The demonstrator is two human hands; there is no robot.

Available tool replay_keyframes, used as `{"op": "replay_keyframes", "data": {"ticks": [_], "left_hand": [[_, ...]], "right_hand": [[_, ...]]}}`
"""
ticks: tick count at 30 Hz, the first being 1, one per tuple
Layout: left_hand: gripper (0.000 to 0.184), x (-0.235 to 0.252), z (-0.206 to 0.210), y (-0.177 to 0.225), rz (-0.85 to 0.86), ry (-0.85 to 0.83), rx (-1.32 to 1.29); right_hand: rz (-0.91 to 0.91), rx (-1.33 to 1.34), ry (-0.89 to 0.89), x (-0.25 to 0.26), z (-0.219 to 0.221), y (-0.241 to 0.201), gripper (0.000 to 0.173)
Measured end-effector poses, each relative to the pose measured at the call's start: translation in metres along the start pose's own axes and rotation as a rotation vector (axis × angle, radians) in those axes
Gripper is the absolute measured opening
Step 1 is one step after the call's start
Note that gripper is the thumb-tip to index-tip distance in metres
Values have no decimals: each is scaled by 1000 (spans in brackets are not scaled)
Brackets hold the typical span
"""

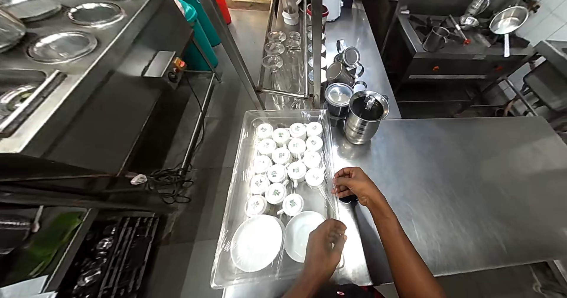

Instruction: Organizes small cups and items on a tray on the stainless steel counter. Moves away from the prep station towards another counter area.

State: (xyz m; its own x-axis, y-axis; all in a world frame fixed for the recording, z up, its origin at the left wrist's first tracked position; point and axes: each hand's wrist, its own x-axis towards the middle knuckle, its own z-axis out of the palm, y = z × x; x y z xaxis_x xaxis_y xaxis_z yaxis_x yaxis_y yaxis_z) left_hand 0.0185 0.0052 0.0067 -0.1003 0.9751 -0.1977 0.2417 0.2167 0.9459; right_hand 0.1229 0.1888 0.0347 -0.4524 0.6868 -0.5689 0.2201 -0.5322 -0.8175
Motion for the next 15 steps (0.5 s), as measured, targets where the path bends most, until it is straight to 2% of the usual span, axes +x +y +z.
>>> {"op": "replay_keyframes", "data": {"ticks": [5,15], "left_hand": [[17,-1,0,1,10,16,-26],[18,-3,0,3,16,5,-16]], "right_hand": [[-21,21,-90,-7,-9,18,16],[-16,-42,38,-7,-3,21,8]]}}
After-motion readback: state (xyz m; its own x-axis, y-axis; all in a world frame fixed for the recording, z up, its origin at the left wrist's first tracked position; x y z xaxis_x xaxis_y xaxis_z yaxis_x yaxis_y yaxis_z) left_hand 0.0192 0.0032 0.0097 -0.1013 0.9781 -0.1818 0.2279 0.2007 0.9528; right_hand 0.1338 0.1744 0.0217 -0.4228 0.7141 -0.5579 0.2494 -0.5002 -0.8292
